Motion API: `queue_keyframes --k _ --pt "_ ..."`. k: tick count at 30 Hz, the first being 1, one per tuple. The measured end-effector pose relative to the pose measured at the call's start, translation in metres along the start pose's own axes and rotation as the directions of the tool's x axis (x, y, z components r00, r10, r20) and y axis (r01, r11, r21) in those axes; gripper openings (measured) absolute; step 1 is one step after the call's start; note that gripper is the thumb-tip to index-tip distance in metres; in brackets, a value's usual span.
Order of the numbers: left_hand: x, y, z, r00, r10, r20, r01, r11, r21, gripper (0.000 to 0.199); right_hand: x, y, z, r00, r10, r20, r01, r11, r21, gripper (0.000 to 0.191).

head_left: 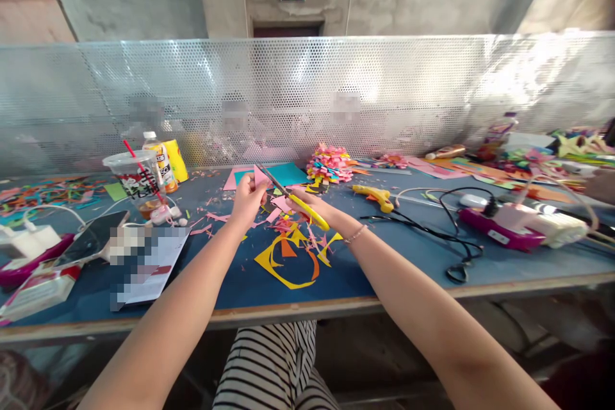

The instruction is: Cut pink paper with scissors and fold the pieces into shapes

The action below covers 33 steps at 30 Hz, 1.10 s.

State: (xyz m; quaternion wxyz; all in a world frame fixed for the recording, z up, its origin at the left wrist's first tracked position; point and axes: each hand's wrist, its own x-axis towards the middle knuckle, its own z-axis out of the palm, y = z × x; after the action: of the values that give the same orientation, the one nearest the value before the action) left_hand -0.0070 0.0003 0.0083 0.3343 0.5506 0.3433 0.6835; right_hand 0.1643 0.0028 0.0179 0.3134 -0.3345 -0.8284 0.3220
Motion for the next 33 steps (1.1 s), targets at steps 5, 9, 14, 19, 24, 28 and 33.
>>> queue_keyframes --k 5,9,14,19,24,28,33 --pt "0.0 0.002 -0.001 1.0 -0.001 -0.007 0.001 1.0 0.018 0.017 0.001 -0.002 0.0 1.0 -0.012 -0.001 0.012 1.0 0.02 0.032" --pt "0.0 0.002 -0.001 1.0 0.0 -0.002 0.001 1.0 0.022 0.018 0.0 -0.006 0.0 1.0 -0.02 0.002 0.02 0.998 0.063 0.032" --pt "0.001 0.001 -0.001 1.0 0.014 -0.001 -0.014 1.0 0.005 0.017 0.001 -0.006 0.0 0.999 -0.024 0.03 0.022 0.997 0.075 0.033" --pt "0.003 0.0 -0.002 1.0 0.004 0.001 -0.004 1.0 -0.004 0.017 0.005 0.0 0.0 0.999 -0.037 0.001 0.037 0.999 -0.009 0.034" --pt "0.004 -0.001 -0.002 0.999 -0.043 -0.014 0.043 0.998 -0.041 0.017 0.009 0.004 0.002 0.996 -0.067 -0.061 0.058 0.99 -0.13 0.035" --pt "0.004 -0.003 -0.002 0.997 -0.07 -0.024 0.068 0.996 -0.052 0.018 0.01 0.003 0.002 0.995 -0.08 -0.063 0.064 0.974 -0.217 0.035" --pt "0.004 -0.004 -0.003 0.995 -0.095 -0.017 0.094 0.993 -0.07 0.017 0.006 -0.002 0.002 0.998 -0.042 -0.038 0.033 0.977 -0.21 0.035"
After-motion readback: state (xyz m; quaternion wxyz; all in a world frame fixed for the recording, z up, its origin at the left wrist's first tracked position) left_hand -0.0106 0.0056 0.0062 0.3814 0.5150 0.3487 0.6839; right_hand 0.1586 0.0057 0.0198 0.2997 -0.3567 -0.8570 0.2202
